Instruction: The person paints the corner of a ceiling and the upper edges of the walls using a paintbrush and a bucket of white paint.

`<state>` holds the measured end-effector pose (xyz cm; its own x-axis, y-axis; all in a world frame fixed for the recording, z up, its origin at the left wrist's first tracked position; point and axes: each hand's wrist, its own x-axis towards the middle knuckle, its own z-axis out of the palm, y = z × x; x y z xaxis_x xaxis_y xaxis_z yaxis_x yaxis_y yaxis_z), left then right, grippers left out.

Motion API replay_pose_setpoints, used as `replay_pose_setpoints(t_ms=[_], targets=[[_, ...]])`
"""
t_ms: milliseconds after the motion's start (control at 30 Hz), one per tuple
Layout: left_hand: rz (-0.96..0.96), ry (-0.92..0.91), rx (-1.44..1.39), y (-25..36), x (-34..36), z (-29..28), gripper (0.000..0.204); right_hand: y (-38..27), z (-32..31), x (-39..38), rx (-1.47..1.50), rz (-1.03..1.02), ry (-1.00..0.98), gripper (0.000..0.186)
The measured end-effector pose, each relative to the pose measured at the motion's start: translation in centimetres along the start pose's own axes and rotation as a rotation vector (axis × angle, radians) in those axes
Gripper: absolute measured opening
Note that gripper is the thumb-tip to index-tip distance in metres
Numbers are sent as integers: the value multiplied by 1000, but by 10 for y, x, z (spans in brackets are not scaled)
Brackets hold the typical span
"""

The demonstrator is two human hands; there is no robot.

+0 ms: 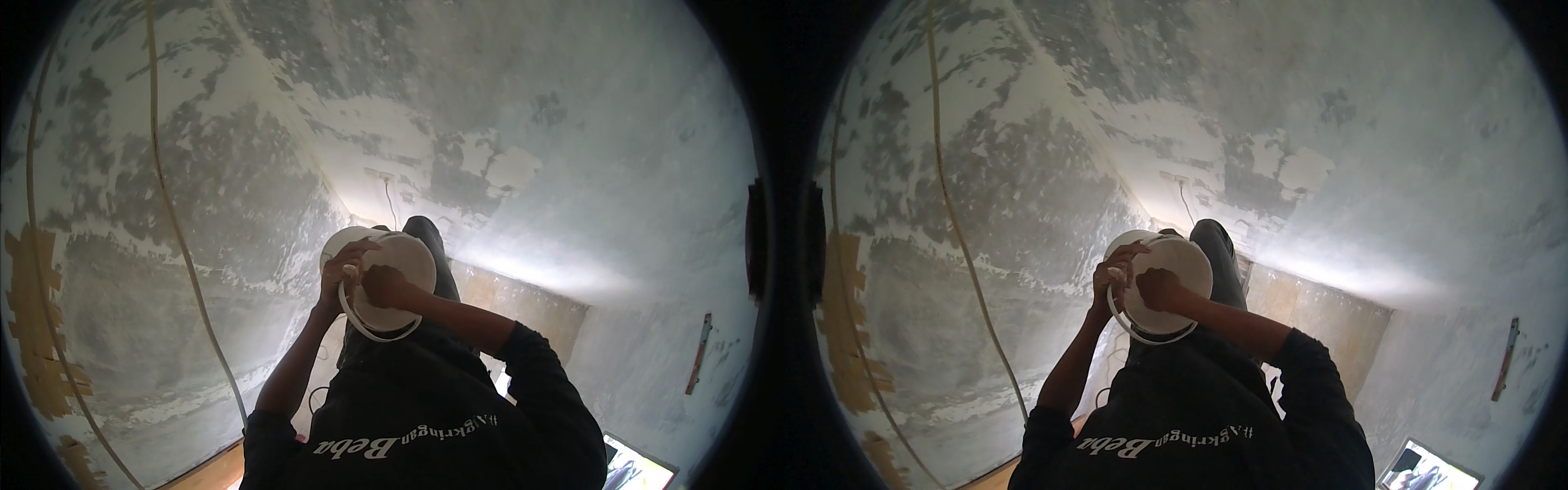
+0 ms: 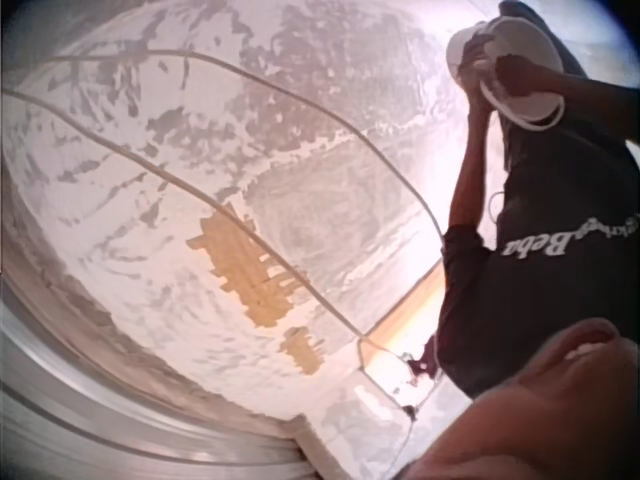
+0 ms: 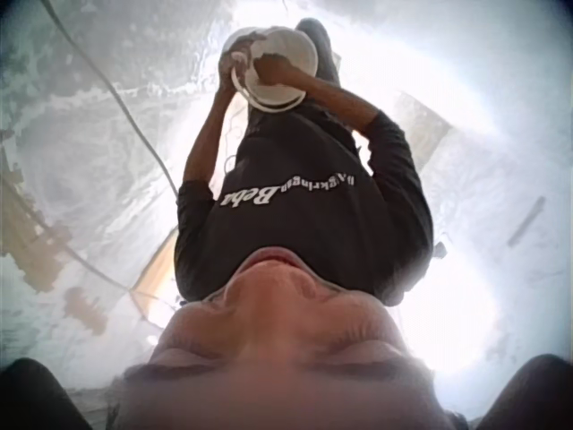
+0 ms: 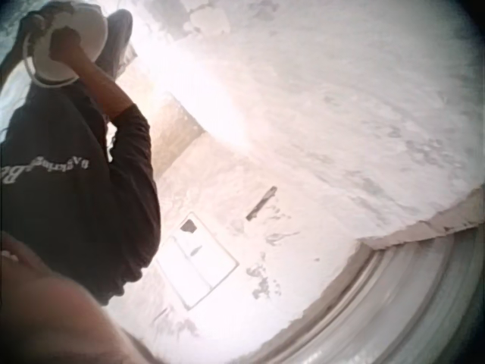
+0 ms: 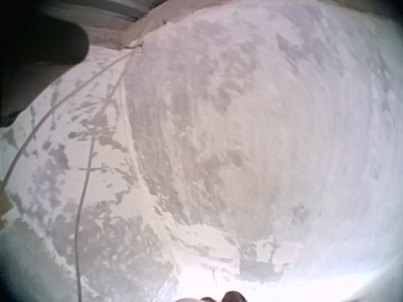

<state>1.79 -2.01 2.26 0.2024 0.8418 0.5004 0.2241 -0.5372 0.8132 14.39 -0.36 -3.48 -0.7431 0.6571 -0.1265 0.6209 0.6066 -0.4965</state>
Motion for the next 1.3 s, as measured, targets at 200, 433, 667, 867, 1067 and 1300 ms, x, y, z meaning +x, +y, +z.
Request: replay_pose_setpoints(t_ms=[200, 433, 667, 867, 1067, 1300], targets=[[35, 32, -7, 2, -5, -10, 52, 2, 4, 17, 162, -95, 90, 19], [-144, 109, 55, -16, -32, -26, 54, 2, 12, 29, 626, 88, 353, 16], [-203, 203, -3, -25, -44, -36, 53, -27, -13, 16, 320, 83, 457, 17], [-179, 250, -11, -22, -33, -31, 45, -8, 6, 28, 25, 42, 462, 19], [-288, 210, 62, -2, -32, -34, 51, -10, -3, 19, -270, 218, 304, 15], [-127, 79, 98, 3, -16, -23, 62, 2, 7, 7, -174, 152, 78, 15]])
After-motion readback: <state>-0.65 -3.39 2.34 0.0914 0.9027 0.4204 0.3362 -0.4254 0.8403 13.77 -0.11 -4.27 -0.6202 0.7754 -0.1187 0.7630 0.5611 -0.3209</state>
